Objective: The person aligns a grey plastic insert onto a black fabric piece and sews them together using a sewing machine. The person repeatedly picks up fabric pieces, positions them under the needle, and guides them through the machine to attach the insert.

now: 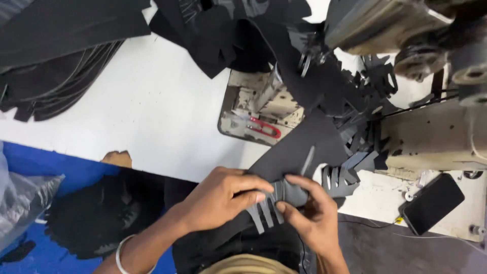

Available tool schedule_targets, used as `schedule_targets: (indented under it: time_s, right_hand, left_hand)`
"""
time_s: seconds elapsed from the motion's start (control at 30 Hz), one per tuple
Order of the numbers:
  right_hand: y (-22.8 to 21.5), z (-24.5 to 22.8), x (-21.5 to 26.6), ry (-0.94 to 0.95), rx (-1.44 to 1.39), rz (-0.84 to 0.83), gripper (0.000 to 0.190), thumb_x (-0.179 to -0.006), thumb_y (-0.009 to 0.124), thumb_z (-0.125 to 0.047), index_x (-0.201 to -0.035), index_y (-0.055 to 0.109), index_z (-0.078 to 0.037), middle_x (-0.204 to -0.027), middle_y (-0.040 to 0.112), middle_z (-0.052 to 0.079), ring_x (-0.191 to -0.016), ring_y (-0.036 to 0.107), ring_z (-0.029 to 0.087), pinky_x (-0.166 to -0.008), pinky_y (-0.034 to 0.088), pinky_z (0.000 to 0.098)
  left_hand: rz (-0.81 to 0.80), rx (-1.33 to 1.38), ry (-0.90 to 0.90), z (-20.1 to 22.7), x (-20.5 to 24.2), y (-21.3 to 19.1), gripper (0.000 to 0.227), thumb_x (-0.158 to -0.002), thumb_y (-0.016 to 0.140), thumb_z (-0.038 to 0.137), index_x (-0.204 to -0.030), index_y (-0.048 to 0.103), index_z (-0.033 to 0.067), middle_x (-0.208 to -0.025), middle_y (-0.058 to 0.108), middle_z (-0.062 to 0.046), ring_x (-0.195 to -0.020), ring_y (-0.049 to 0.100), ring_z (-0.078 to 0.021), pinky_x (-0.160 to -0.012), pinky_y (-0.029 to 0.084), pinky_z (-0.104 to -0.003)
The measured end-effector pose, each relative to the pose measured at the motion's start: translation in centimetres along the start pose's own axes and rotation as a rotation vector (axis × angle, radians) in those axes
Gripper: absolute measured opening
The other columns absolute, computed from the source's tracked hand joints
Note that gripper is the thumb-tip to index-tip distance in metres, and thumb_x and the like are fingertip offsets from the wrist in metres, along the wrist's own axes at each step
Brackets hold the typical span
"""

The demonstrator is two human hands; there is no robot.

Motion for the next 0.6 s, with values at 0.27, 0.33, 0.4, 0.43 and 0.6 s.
schedule_targets:
  time_s: [0.27,0.33,0.4,0.43,0.6]
  right_hand:
    - [-2.8,4.9,4.0,-0.238,0.472,0.408,0.065,-0.057,0.100,-0.006,-0.119,0.080,-0.007,-0.085,0.069,0.006,-0.048,0.056,0.009,-0.048,0.037,0.0210]
    - [-1.6,2.1,3.3,-0.400,0.438,0.392,0.060,-0.062,0.096,-0.009,-0.117,0.073,-0.009,-0.088,0.072,0.005,-0.065,0.066,0.010,-0.064,0.048,0.0214]
    - [-0.4,-0.4,3.1,-0.555,0.405,0.374,0.055,-0.066,0.092,-0.011,-0.115,0.067,-0.010,-0.091,0.074,0.005,-0.083,0.077,0.011,-0.080,0.060,0.0221]
    - [-0.1,-1.1,2.7,-0.525,0.401,0.390,0.056,-0.065,0.091,-0.008,-0.116,0.067,-0.008,-0.094,0.075,0.008,-0.086,0.076,0.013,-0.083,0.060,0.0240]
    - [1.2,-5.5,-0.5,-0.430,0.073,0.328,0.055,-0.071,0.084,0.005,-0.124,0.067,0.004,-0.102,0.076,0.014,-0.096,0.074,0.016,-0.088,0.057,0.0262]
  left_hand:
    - [-0.108,0.028,0.112,2.2,0.1,-1.4,0.023,-0.097,0.071,0.021,-0.118,0.077,0.0153,-0.082,0.073,-0.010,-0.065,0.071,-0.0178,-0.057,0.054,-0.033]
    - [-0.119,0.059,0.159,2.8,-0.4,-2.2,0.023,-0.097,0.070,0.019,-0.119,0.076,0.0142,-0.084,0.072,-0.010,-0.067,0.071,-0.0172,-0.058,0.055,-0.032]
    - [-0.133,0.094,0.202,3.2,-1.0,-2.9,0.024,-0.098,0.069,0.017,-0.120,0.075,0.0132,-0.085,0.072,-0.010,-0.070,0.072,-0.0166,-0.058,0.056,-0.031]
    - [-0.147,0.063,0.174,3.0,-1.6,-3.3,0.024,-0.097,0.070,0.018,-0.119,0.076,0.0138,-0.083,0.072,-0.009,-0.069,0.072,-0.0168,-0.058,0.055,-0.032]
    - [-0.213,0.017,0.088,2.3,-4.9,-5.5,0.024,-0.094,0.071,0.022,-0.116,0.079,0.0144,-0.085,0.077,-0.007,-0.073,0.074,-0.0159,-0.066,0.057,-0.033]
Point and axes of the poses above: each hand's wrist, its own x-axis away from the middle knuckle, its own y-axis out of the palm, z = x × y, the point moved 5 cm from there along -x, towards the middle knuckle
